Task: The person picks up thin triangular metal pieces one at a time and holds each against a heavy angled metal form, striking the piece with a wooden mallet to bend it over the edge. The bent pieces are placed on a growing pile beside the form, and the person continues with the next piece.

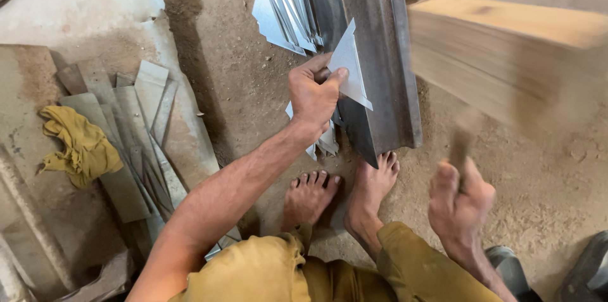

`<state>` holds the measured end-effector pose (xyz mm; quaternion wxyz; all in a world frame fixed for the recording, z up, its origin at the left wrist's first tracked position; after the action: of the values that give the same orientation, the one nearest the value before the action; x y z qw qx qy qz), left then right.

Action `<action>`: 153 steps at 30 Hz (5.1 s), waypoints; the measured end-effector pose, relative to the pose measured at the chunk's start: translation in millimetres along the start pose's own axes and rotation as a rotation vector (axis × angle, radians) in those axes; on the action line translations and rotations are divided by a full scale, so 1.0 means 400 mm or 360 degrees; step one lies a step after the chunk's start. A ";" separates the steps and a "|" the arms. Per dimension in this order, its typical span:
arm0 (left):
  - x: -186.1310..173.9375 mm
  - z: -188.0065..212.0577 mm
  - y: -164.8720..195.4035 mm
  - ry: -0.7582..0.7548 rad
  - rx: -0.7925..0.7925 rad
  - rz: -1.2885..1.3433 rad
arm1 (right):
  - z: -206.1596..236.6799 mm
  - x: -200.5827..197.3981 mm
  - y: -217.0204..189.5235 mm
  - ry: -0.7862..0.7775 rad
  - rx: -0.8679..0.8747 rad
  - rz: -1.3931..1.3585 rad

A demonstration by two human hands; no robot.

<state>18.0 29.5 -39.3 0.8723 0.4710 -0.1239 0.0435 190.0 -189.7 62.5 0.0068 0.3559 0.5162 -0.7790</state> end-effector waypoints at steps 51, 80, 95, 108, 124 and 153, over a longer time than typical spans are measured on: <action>-0.021 -0.024 0.010 -0.0176 -0.0111 -0.0160 | 0.018 -0.023 -0.005 -0.0124 0.0112 -0.0113; -0.205 -0.238 0.228 0.0295 0.0424 -0.1966 | 0.008 0.041 0.150 -0.0238 0.0595 0.0163; -0.068 -0.029 0.066 -0.0243 0.0067 -0.0362 | 0.011 0.045 0.097 -0.0213 0.0596 -0.0321; -0.014 -0.027 0.014 -0.0111 -0.0094 -0.0064 | 0.014 -0.084 -0.112 -0.0015 -0.0406 -0.0360; 0.003 -0.011 0.022 -0.0061 -0.0050 -0.0083 | 0.012 -0.028 -0.033 0.0072 -0.0599 -0.0328; -0.010 -0.022 0.003 -0.0202 -0.0016 -0.0113 | -0.004 -0.003 0.006 0.0163 -0.0277 -0.0387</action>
<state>15.4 37.5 -44.1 0.8661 0.4725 -0.1624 -0.0181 192.6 -189.9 60.9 -0.0830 0.3280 0.6208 -0.7072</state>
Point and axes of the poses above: each hand's wrist, its own z-axis away from the middle knuckle, its own x-axis out of the palm, y = z × x, the point moved 5 cm from there along -z, towards the middle knuckle, and after that the axes turned 1 degree about z, right-handed, at the moved point
